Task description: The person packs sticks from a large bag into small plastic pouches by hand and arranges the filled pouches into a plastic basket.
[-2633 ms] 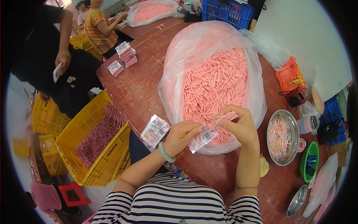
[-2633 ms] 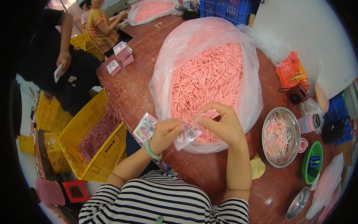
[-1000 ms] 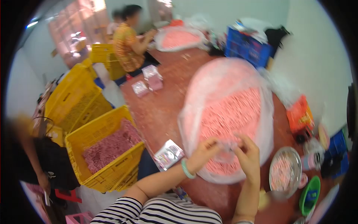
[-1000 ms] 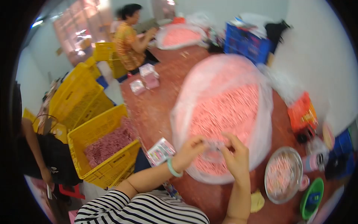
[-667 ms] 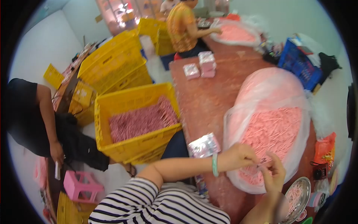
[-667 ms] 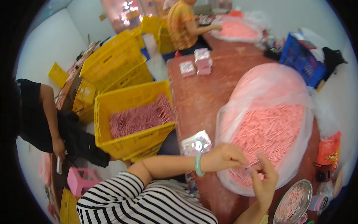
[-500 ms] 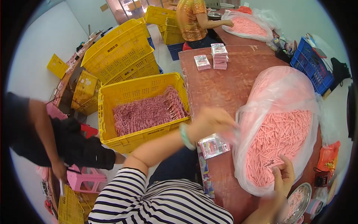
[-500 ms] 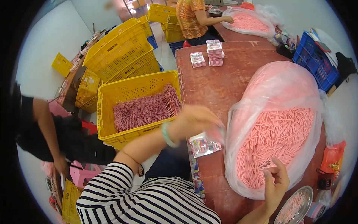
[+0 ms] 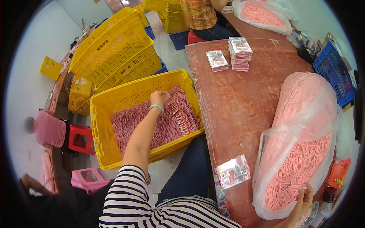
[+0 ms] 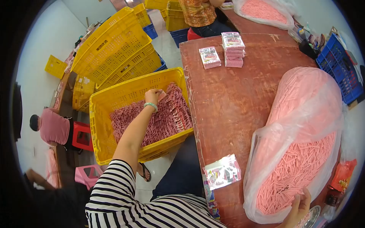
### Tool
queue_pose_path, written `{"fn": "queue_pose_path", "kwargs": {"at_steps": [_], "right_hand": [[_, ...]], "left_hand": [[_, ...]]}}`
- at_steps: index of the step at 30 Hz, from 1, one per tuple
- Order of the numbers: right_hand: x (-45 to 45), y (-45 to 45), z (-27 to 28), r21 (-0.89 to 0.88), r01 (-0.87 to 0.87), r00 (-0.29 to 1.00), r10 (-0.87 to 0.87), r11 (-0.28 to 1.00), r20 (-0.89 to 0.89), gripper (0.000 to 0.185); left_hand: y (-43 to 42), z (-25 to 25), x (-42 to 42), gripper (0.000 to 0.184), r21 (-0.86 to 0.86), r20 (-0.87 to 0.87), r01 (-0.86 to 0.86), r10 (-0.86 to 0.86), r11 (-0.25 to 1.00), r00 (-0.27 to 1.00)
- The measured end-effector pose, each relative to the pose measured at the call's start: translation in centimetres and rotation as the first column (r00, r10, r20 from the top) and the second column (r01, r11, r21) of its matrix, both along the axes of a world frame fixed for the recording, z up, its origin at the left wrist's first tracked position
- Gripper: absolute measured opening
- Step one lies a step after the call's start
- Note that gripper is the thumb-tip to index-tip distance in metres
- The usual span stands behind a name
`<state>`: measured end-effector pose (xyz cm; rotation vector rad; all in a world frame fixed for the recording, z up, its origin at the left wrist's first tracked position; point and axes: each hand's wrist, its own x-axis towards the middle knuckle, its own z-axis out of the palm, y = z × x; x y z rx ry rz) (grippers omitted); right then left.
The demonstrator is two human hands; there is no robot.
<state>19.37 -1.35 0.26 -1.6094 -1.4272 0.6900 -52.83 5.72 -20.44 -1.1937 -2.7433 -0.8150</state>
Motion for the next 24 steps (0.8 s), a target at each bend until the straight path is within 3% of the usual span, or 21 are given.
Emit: {"fn": "queue_pose_path", "kwargs": {"at_steps": [3, 5, 6, 9, 10, 11, 12, 14, 15, 16, 17, 18, 19, 20, 24], "right_hand": [[-0.6, 0.0, 0.4, -0.03, 0.09, 0.992, -0.087, 0.995, 0.094, 0.029], [-2.3, -0.1, 1.2, -0.046, 0.148, 0.988, -0.145, 0.988, 0.054, 0.021], [-2.8, -0.2, 1.4, -0.056, 0.18, 0.983, -0.178, 0.982, 0.038, 0.017], [-0.1, -0.6, -0.4, -0.126, 0.164, 0.959, -0.128, 0.978, 0.254, 0.031], [0.4, -0.8, 0.0, -0.187, 0.186, 0.949, -0.127, 0.965, 0.29, 0.032], [-0.1, -0.8, 0.2, -0.172, 0.229, 0.937, -0.168, 0.958, 0.307, 0.033], [-0.8, -0.6, 0.4, -0.156, 0.27, 0.923, -0.21, 0.95, 0.322, 0.034], [-1.0, -0.4, 0.7, -0.145, 0.294, 0.925, -0.243, 0.945, 0.291, 0.032], [-1.1, -0.2, 1.0, -0.164, 0.283, 0.941, -0.241, 0.945, 0.237, 0.032], [-0.5, -0.6, 0.5, -0.12, 0.292, 0.947, -0.269, 0.949, 0.176, 0.031], [0.2, -0.7, 0.5, -0.123, 0.296, 0.945, -0.272, 0.947, 0.182, 0.03], [0.7, -0.5, 0.5, -0.097, 0.294, 0.941, -0.27, 0.951, 0.204, 0.028], [1.3, -0.6, 0.0, -0.052, 0.294, 0.931, -0.273, 0.955, 0.243, 0.025], [1.8, -0.9, 0.6, -0.045, 0.225, 0.927, -0.2, 0.973, 0.317, 0.022], [2.0, -1.3, 1.3, -0.198, -0.007, 0.903, 0.091, 0.98, 0.419, 0.021]], "left_hand": [[1.5, -4.6, -1.3, 0.015, 0.053, -0.09, 0.024, -0.019, 0.998, 0.996], [2.4, -7.6, -1.8, 0.014, 0.056, -0.158, 0.031, -0.022, 0.998, 0.987], [2.9, -9.1, -2.1, 0.014, 0.015, -0.158, 0.026, -0.023, 1.0, 0.987], [4.3, -12.7, -1.8, 0.015, -0.139, -0.105, -0.043, 0.029, 0.989, 0.994], [5.0, -14.8, -3.0, 0.013, -0.312, -0.224, -0.015, -0.059, 0.95, 0.973], [5.5, -10.8, -0.7, 0.011, -0.726, -0.315, 0.006, -0.341, 0.688, 0.886], [6.4, -10.3, -0.7, 0.013, -0.898, -0.246, 0.011, -0.524, 0.439, 0.815], [7.1, -13.6, -3.5, 0.026, -0.787, -0.134, 0.2, -0.478, 0.584, 0.868], [7.1, -15.7, -6.0, 0.029, -0.613, 0.031, 0.299, -0.357, 0.731, 0.934], [7.4, -18.8, -9.5, 0.033, -0.315, 0.322, 0.348, -0.246, 0.883, 0.914], [7.4, -22.1, -13.2, 0.037, -0.096, 0.553, 0.303, -0.202, 0.948, 0.808], [6.4, -14.8, -7.6, 0.038, -0.054, 0.429, 0.27, -0.222, 0.961, 0.875], [6.6, -14.4, -9.3, 0.04, -0.229, 0.253, 0.279, -0.219, 0.933, 0.942], [6.2, -10.2, -7.3, 0.037, -0.262, 0.346, 0.202, -0.104, 0.943, 0.932], [4.2, -4.6, -7.3, 0.031, -0.195, 0.098, 0.227, -0.211, 0.954, 0.973]]}}
